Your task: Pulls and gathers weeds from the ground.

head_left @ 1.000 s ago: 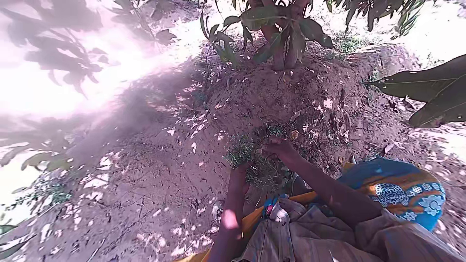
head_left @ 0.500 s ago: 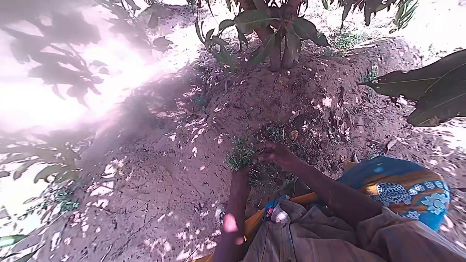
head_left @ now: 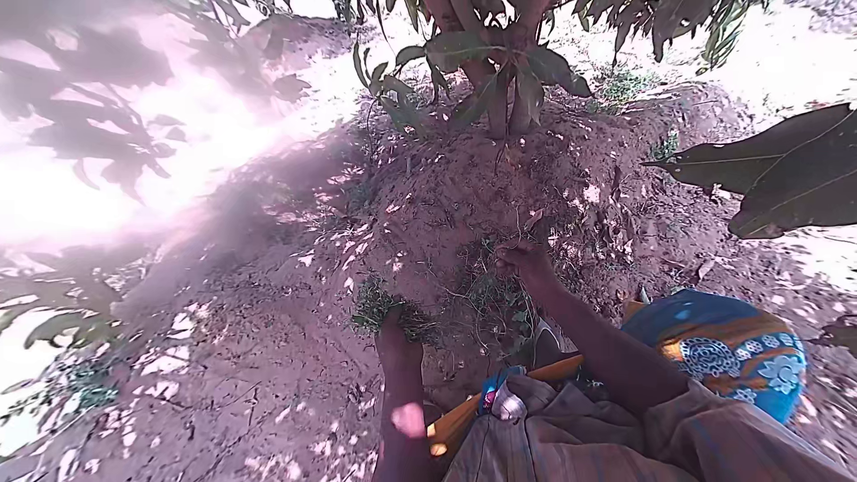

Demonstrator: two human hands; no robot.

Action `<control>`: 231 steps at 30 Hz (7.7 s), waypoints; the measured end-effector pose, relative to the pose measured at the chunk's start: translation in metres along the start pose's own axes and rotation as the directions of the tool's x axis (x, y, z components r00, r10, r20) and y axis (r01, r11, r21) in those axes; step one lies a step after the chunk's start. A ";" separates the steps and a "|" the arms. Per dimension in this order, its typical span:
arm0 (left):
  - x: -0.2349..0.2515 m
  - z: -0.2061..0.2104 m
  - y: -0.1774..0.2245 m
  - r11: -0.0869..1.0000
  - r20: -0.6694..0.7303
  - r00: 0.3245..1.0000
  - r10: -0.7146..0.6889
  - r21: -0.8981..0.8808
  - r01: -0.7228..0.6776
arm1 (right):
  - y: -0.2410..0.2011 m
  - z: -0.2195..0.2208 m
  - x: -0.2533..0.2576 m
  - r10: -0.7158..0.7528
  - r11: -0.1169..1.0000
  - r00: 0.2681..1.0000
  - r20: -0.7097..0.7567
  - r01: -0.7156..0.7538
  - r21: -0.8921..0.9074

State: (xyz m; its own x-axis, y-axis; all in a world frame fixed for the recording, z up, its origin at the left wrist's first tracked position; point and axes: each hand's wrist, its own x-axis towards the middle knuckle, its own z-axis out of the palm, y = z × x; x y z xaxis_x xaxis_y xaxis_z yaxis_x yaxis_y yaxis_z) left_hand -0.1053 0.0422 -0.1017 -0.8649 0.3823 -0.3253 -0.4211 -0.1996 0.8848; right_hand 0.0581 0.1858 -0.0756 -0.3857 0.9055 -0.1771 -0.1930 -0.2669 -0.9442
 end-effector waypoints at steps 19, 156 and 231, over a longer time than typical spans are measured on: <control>-0.036 0.018 -0.013 0.931 0.265 0.956 -0.128 0.364 0.023 | 0.004 0.020 -0.023 0.240 0.673 0.814 0.529 0.253 -0.695; -0.036 0.007 -0.004 0.949 0.415 0.860 -0.297 0.027 0.315 | -0.003 0.006 -0.007 0.077 0.772 0.857 0.509 0.272 -0.575; -0.020 0.012 -0.010 0.988 0.240 0.959 -0.150 0.006 0.153 | 0.010 0.017 -0.011 0.233 0.966 0.934 0.270 -0.190 -0.176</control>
State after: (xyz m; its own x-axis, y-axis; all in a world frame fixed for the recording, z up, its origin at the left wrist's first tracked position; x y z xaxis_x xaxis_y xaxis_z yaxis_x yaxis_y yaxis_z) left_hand -0.0806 0.0479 -0.1000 -0.7011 0.6128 -0.3646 -0.5465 -0.1334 0.8268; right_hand 0.0448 0.1677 -0.0787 -0.6486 0.6949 -0.3105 0.0460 -0.3714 -0.9273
